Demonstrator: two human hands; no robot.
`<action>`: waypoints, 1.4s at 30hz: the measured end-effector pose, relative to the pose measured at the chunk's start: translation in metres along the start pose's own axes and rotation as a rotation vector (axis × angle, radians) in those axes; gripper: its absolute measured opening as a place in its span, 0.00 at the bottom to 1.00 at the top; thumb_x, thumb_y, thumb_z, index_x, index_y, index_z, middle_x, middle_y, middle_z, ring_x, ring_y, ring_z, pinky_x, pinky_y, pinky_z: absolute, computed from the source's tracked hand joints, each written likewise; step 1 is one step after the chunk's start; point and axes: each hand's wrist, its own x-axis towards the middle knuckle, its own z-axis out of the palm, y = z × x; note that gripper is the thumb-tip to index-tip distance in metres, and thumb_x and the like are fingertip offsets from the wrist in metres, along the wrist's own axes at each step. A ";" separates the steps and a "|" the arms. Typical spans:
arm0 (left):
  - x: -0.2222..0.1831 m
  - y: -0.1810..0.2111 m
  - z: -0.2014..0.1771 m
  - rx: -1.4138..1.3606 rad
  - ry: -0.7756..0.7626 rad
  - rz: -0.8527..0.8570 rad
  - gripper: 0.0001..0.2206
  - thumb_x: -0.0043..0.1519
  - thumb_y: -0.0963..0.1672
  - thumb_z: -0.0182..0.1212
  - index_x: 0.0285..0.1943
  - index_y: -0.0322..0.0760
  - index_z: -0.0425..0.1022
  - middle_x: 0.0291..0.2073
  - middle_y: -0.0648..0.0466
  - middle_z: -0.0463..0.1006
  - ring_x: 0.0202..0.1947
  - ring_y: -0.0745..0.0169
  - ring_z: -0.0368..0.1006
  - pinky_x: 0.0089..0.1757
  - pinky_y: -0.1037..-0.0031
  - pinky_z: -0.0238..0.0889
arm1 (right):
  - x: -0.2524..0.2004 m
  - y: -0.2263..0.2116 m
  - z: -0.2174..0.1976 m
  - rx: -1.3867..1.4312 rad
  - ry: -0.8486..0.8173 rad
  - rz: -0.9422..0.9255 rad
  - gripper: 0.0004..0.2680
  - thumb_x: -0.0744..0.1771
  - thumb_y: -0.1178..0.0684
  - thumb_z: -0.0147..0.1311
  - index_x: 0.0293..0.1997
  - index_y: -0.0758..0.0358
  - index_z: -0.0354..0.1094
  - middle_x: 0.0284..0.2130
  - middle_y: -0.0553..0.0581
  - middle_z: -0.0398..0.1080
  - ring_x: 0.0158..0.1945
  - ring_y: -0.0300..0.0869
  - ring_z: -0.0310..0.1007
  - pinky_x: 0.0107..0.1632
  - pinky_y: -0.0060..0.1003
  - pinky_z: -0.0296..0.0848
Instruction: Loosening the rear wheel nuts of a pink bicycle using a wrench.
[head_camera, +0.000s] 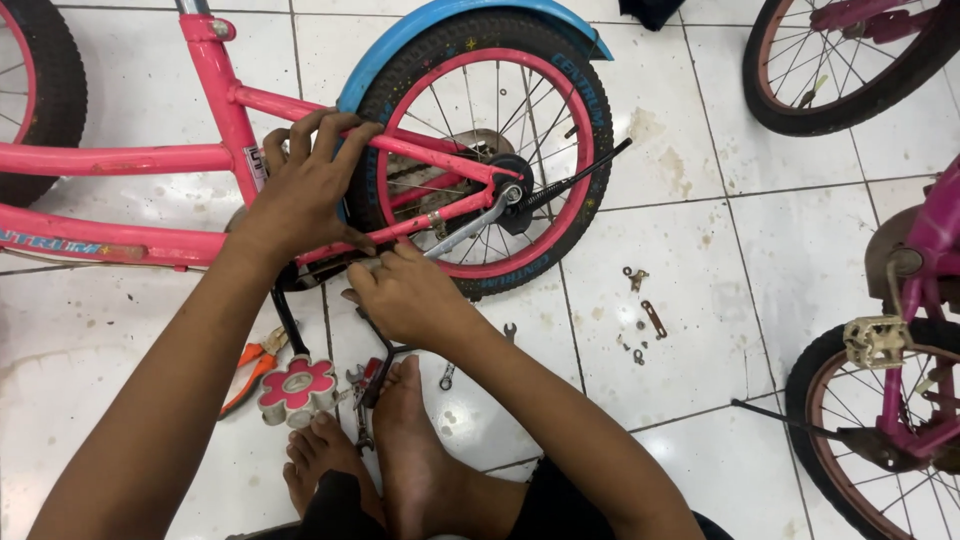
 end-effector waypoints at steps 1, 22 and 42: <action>-0.001 0.001 0.001 -0.001 -0.001 0.000 0.63 0.27 0.53 0.83 0.77 0.42 0.52 0.65 0.48 0.53 0.69 0.39 0.39 0.59 0.39 0.37 | -0.007 -0.001 0.003 0.000 -0.001 0.001 0.09 0.68 0.50 0.49 0.31 0.62 0.62 0.15 0.61 0.67 0.26 0.55 0.73 0.42 0.45 0.68; 0.047 0.071 0.039 -1.128 -0.602 0.015 0.15 0.68 0.44 0.50 0.57 0.27 0.73 0.24 0.38 0.81 0.25 0.50 0.83 0.31 0.64 0.76 | -0.012 -0.020 -0.007 0.080 0.394 0.058 0.11 0.65 0.60 0.58 0.20 0.61 0.59 0.08 0.56 0.58 0.16 0.47 0.67 0.31 0.36 0.72; 0.006 0.157 0.032 -1.691 0.071 -0.189 0.10 0.68 0.42 0.59 0.55 0.31 0.68 0.35 0.47 0.79 0.41 0.59 0.79 0.45 0.63 0.78 | -0.110 0.005 -0.081 1.403 0.597 1.339 0.11 0.69 0.52 0.53 0.51 0.71 0.69 0.20 0.68 0.70 0.16 0.46 0.72 0.17 0.29 0.64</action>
